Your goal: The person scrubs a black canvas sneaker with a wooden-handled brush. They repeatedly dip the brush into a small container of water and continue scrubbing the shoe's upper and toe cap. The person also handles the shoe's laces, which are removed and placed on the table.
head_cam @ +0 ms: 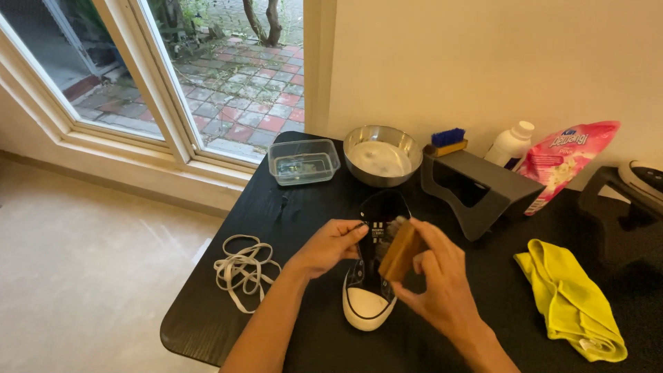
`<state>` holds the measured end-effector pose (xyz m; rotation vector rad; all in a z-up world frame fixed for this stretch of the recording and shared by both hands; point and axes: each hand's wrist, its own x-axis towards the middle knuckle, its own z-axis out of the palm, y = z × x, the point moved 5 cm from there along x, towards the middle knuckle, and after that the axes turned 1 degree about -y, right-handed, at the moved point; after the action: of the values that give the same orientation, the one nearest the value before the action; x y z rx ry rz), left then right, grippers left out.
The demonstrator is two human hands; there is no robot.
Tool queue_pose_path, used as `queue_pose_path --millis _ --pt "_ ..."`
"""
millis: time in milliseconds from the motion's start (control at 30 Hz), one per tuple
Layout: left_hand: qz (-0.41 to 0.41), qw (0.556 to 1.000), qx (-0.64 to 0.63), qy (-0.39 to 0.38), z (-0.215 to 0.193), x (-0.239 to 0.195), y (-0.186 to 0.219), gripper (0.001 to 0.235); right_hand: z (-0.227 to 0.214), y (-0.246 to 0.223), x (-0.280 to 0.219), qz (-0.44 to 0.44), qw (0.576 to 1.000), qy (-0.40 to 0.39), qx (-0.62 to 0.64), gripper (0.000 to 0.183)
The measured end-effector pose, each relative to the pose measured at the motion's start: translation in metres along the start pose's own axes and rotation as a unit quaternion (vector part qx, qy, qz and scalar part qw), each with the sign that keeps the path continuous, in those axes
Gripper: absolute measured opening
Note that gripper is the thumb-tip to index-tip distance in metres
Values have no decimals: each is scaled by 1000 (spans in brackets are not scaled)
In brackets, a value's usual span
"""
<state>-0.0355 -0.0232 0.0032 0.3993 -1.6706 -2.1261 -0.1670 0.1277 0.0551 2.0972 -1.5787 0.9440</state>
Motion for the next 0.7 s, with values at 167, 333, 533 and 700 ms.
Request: queue_pose_path --millis 167,333,533,700 --pt "-12 1000 1 17 -5 2 -5 27 6 8 -8 20 996 -83 7 59" --pt "-6 1000 0 -1 2 3 -5 26 -1 7 -6 19 1000 -7 21 56" --pt "-31 998 30 45 -2 1 -4 26 10 8 -9 35 995 -96 -19 57" --pt "-15 1000 9 26 -1 1 -6 26 23 -8 -11 -26 991 -124 32 58"
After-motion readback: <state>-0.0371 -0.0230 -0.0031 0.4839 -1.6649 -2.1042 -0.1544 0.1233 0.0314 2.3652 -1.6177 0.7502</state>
